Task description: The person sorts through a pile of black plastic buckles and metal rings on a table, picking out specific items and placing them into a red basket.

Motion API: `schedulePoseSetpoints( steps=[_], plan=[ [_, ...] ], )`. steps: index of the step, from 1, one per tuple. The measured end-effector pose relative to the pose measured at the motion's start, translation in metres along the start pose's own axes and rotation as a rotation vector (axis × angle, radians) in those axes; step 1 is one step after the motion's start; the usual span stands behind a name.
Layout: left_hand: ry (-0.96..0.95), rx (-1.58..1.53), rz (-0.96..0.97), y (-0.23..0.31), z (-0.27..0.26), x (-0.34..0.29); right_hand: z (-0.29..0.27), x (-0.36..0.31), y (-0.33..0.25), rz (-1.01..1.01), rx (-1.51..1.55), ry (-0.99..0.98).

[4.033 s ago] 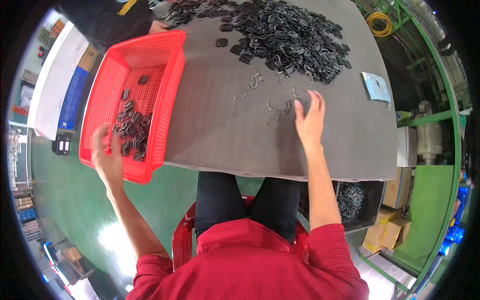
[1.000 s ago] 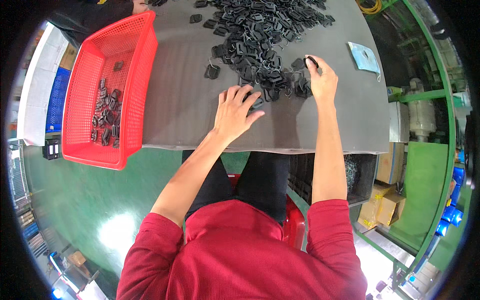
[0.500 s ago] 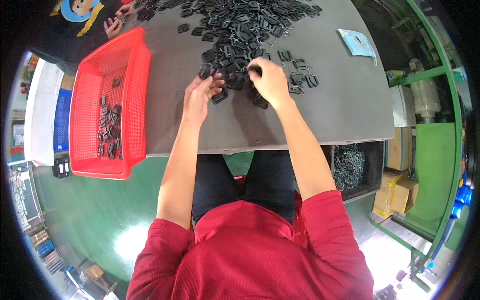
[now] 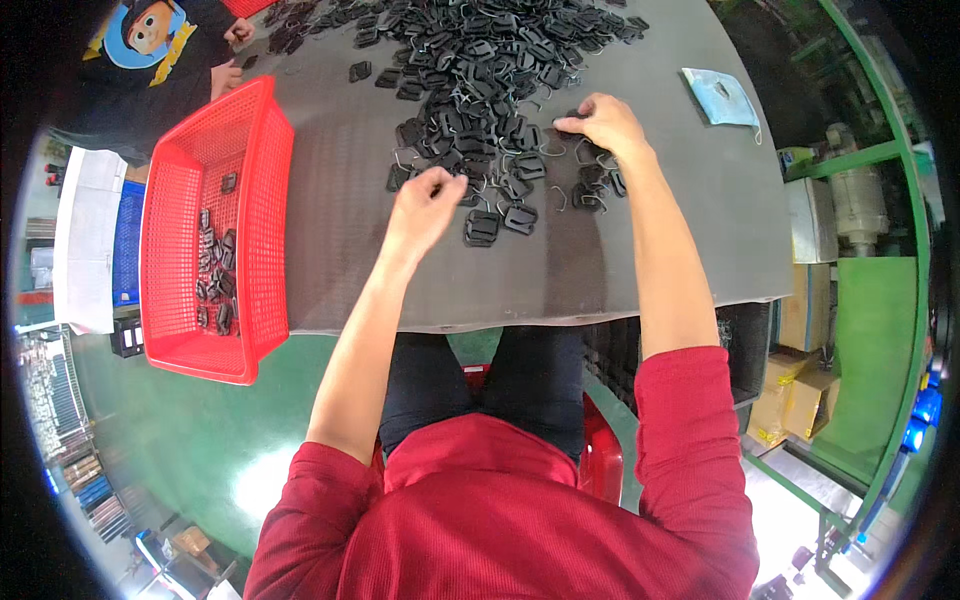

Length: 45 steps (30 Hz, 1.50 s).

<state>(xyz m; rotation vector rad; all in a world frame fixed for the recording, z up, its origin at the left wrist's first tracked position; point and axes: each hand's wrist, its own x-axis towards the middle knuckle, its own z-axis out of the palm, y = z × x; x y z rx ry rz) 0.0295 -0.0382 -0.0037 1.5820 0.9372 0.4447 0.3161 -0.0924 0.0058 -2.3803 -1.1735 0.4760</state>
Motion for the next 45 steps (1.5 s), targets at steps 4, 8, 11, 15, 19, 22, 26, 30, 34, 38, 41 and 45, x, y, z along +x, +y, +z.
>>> schedulePoseSetpoints(
  steps=[4,8,11,15,19,22,26,30,34,38,41,45],
  plan=[
    [0.165,0.812,0.100,0.012,0.023,-0.034,0.013,0.010,-0.002,-0.105,0.027,-0.094],
    [0.149,0.499,0.089,0.012,0.014,-0.029,-0.012,-0.047,-0.004,0.047,0.877,-0.211],
    [-0.014,-0.089,-0.004,0.003,-0.007,-0.009,0.002,-0.054,0.009,0.024,1.084,-0.316],
    [-0.023,-1.049,-0.204,0.015,-0.029,-0.014,0.026,-0.056,-0.021,-0.276,0.161,-0.263],
    [-0.024,-1.076,-0.158,0.009,-0.042,-0.008,0.026,-0.056,-0.030,-0.273,-0.101,-0.216],
    [-0.023,-0.177,-0.156,0.007,-0.041,0.003,0.018,-0.062,-0.018,-0.257,0.015,-0.224],
    [0.114,0.653,0.273,0.008,-0.020,0.005,0.005,-0.078,0.006,-0.109,0.561,-0.285],
    [0.072,0.823,0.217,0.011,-0.022,0.010,-0.001,-0.116,-0.006,0.020,1.341,-0.401],
    [0.070,0.796,0.270,0.007,-0.030,0.013,0.016,-0.111,-0.011,0.084,1.144,-0.399],
    [0.046,0.180,0.078,0.017,-0.046,0.017,0.028,-0.117,-0.024,-0.077,0.334,-0.194],
    [-0.024,-0.048,-0.061,0.016,-0.058,0.012,0.033,-0.136,-0.048,-0.241,-0.210,-0.022],
    [0.106,-0.195,-0.072,0.023,-0.080,0.005,0.031,-0.126,-0.038,-0.279,-0.149,-0.082]
  ],
)
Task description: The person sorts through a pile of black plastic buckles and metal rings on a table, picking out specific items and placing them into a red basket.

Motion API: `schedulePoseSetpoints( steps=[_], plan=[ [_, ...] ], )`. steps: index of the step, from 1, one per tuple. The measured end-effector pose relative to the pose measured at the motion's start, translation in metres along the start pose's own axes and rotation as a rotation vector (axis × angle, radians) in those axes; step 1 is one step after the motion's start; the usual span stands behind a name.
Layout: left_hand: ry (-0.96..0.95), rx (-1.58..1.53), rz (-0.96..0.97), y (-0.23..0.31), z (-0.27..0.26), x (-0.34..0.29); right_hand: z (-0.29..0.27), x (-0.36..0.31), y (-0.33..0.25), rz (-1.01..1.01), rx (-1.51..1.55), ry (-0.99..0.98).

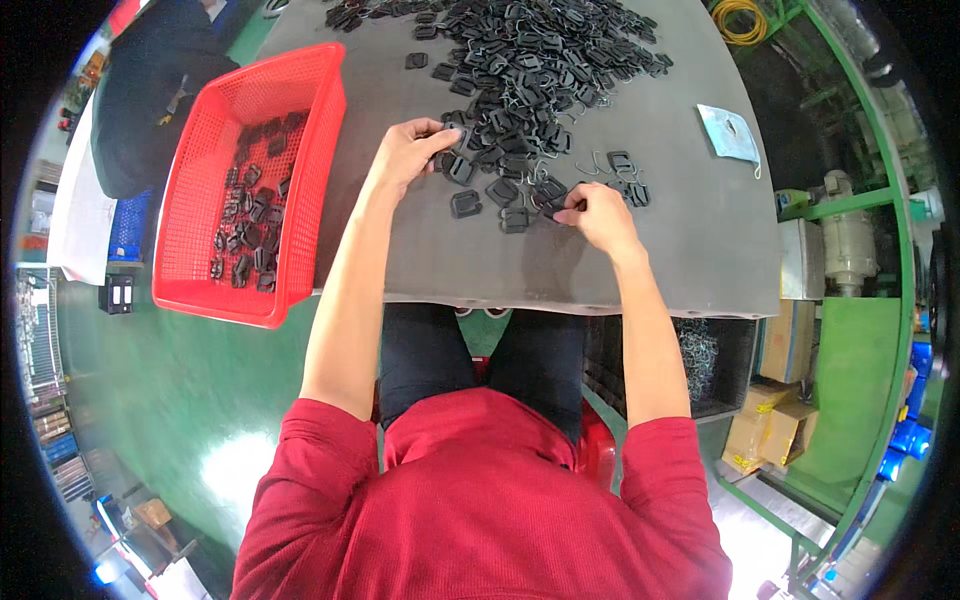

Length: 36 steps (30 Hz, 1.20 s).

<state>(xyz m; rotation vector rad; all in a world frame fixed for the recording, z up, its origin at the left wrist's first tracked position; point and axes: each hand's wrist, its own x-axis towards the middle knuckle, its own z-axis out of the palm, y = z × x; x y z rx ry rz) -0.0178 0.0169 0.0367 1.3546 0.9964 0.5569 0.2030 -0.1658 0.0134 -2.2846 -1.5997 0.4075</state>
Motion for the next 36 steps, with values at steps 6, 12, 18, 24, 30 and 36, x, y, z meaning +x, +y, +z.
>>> schedulePoseSetpoints(
  steps=[6,12,18,24,30,36],
  plan=[
    [0.231,0.299,0.247,0.069,-0.045,-0.086,-0.038,0.022,-0.006,0.468,0.536,-0.208],
    [0.052,0.772,0.213,-0.006,-0.042,-0.025,-0.034,0.035,-0.005,0.438,0.296,-0.004],
    [0.041,0.618,0.254,-0.048,-0.047,-0.041,-0.037,0.028,-0.045,0.192,0.238,0.051],
    [0.109,0.301,0.088,-0.055,-0.054,-0.055,-0.039,0.048,-0.251,-0.435,0.522,-0.036],
    [-0.018,-0.948,-0.065,-0.091,-0.051,-0.055,0.013,0.087,-0.334,-0.634,0.607,0.017],
    [-0.015,-1.050,-0.296,-0.059,-0.054,-0.053,0.035,0.190,-0.158,-0.339,-0.060,0.053]
  ],
)
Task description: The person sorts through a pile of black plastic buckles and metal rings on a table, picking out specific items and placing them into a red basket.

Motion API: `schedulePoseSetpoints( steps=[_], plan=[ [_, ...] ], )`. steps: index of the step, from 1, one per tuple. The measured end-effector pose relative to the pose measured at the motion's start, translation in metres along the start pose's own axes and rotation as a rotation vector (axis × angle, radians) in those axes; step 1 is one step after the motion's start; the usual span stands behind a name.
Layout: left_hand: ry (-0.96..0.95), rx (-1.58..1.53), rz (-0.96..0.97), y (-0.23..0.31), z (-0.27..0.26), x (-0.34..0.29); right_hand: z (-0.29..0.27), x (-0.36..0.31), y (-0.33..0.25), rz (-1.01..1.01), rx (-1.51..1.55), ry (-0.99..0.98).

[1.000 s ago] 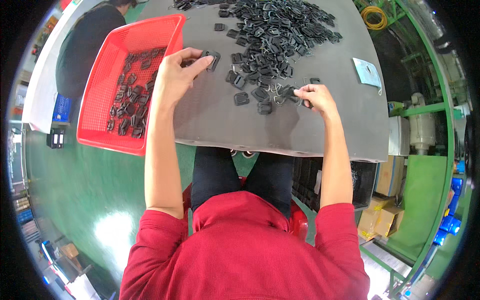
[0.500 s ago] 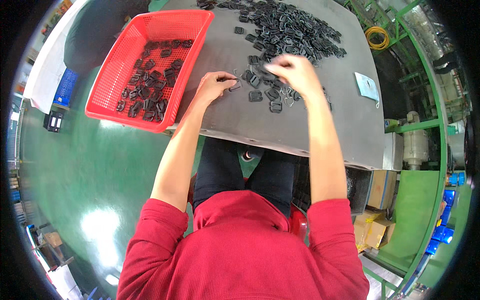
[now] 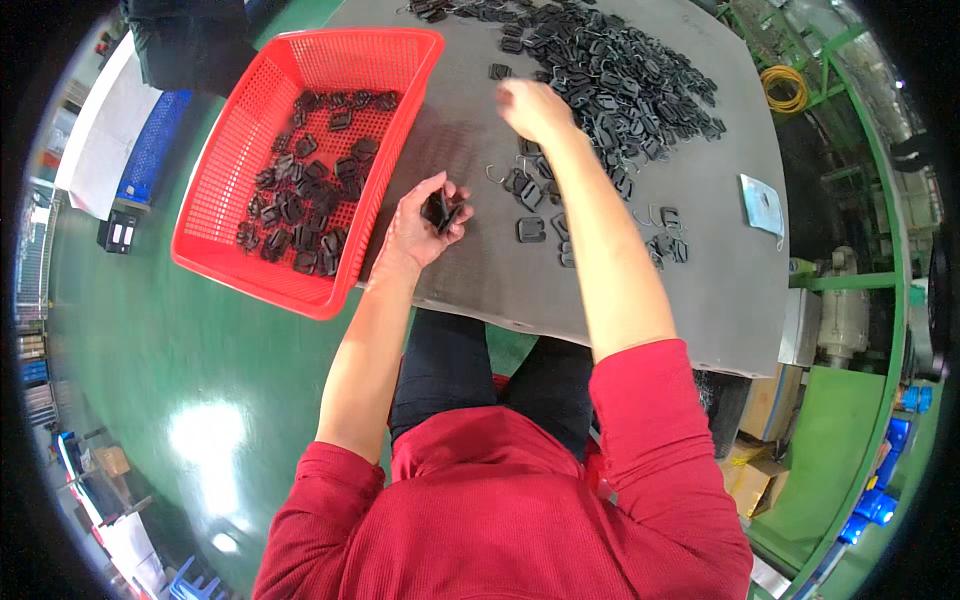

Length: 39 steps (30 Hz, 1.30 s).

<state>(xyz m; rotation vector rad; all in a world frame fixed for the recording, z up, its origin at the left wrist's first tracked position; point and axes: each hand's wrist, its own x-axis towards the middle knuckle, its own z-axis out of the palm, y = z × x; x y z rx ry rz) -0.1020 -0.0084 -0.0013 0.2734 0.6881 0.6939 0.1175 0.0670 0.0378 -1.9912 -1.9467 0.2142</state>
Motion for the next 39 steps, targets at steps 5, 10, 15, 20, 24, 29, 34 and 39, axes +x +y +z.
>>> schedulePoseSetpoints(
  steps=[5,10,15,20,24,29,34,39],
  plan=[
    [0.125,0.783,0.255,-0.014,0.026,0.042,0.013,-0.027,0.032,0.021,-0.117,-0.266],
    [0.393,1.699,0.436,-0.027,0.069,0.075,0.023,-0.029,0.053,0.078,0.063,-0.264],
    [0.361,1.735,0.581,-0.007,0.093,0.068,0.017,-0.029,0.066,-0.059,-0.062,-0.093],
    [0.297,1.625,0.218,0.026,0.109,0.067,0.015,-0.019,0.057,0.019,-0.130,-0.230],
    [0.390,1.677,0.159,0.042,0.067,0.088,-0.001,-0.031,0.060,0.020,0.307,-0.072],
    [0.550,1.982,0.563,0.015,0.071,0.085,-0.027,-0.078,0.066,0.440,1.541,-0.131],
    [0.438,2.047,0.362,-0.001,0.080,0.094,0.001,-0.106,0.019,0.222,0.106,-0.169],
    [0.441,1.874,0.524,0.004,0.075,0.065,-0.008,-0.107,0.018,0.179,0.132,-0.292]
  ],
)
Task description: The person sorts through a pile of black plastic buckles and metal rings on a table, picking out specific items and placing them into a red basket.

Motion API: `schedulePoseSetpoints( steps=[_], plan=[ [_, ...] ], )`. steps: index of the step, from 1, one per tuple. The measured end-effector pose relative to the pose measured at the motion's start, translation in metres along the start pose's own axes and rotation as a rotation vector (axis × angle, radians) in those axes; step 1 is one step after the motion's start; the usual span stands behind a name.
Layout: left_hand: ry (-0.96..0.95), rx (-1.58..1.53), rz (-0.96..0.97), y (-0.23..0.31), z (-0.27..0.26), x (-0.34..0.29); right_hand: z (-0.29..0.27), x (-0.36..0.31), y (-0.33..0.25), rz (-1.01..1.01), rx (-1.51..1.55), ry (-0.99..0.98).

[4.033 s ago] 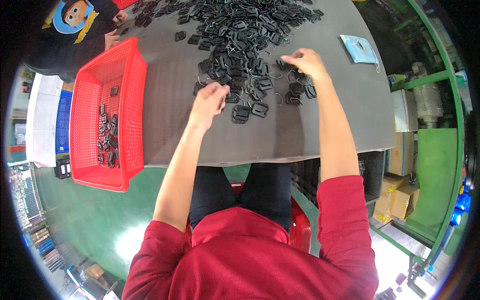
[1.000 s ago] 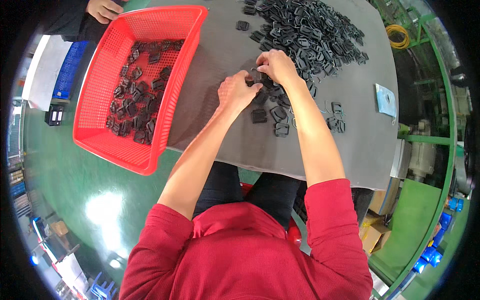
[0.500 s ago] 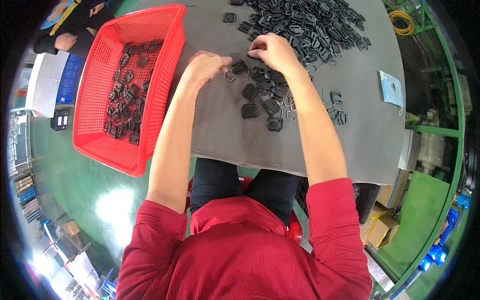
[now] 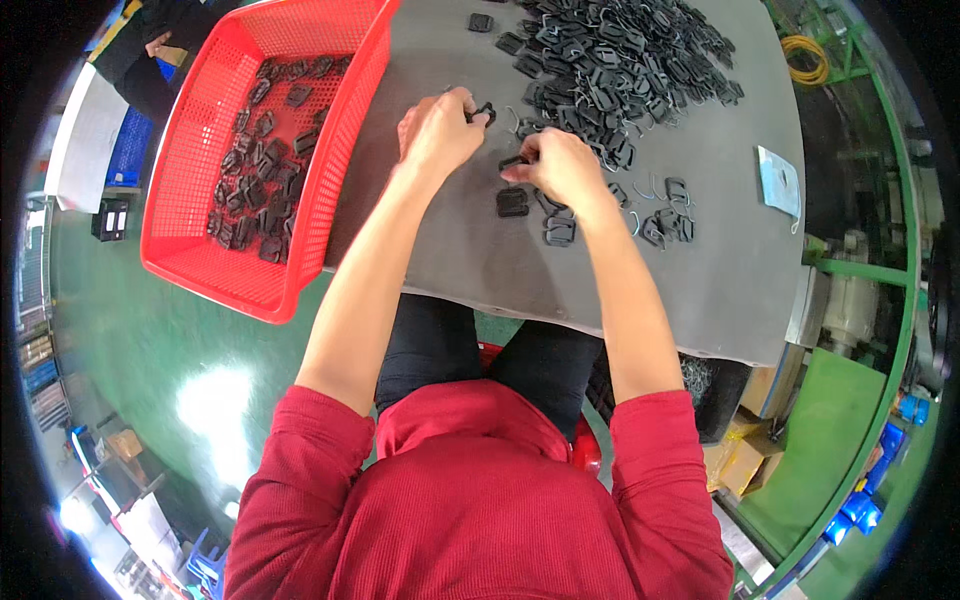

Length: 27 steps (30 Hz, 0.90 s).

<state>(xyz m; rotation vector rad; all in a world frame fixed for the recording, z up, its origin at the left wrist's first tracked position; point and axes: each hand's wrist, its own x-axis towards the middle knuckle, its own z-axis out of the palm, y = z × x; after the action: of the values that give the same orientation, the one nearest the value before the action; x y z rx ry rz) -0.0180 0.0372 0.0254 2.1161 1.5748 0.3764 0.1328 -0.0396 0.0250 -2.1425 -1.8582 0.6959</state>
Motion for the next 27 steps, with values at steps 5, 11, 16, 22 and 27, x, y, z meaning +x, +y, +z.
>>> schedulePoseSetpoints(
  steps=[5,11,16,22,27],
  plan=[
    [0.203,-0.183,0.093,0.018,-0.082,-0.084,0.022,-0.031,0.000,-0.218,-0.019,-0.004],
    [0.480,0.098,-0.159,-0.047,-0.144,-0.118,0.011,-0.029,-0.032,-0.092,0.322,-0.014],
    [0.465,0.311,-0.047,-0.110,-0.119,-0.123,-0.011,-0.003,-0.155,-0.409,0.571,0.269],
    [0.877,0.124,0.226,-0.075,-0.140,-0.128,0.004,-0.018,-0.166,-0.376,0.376,0.650],
    [0.488,-0.195,0.562,0.001,-0.054,-0.116,0.022,-0.085,-0.021,0.176,0.039,0.619]
  ],
)
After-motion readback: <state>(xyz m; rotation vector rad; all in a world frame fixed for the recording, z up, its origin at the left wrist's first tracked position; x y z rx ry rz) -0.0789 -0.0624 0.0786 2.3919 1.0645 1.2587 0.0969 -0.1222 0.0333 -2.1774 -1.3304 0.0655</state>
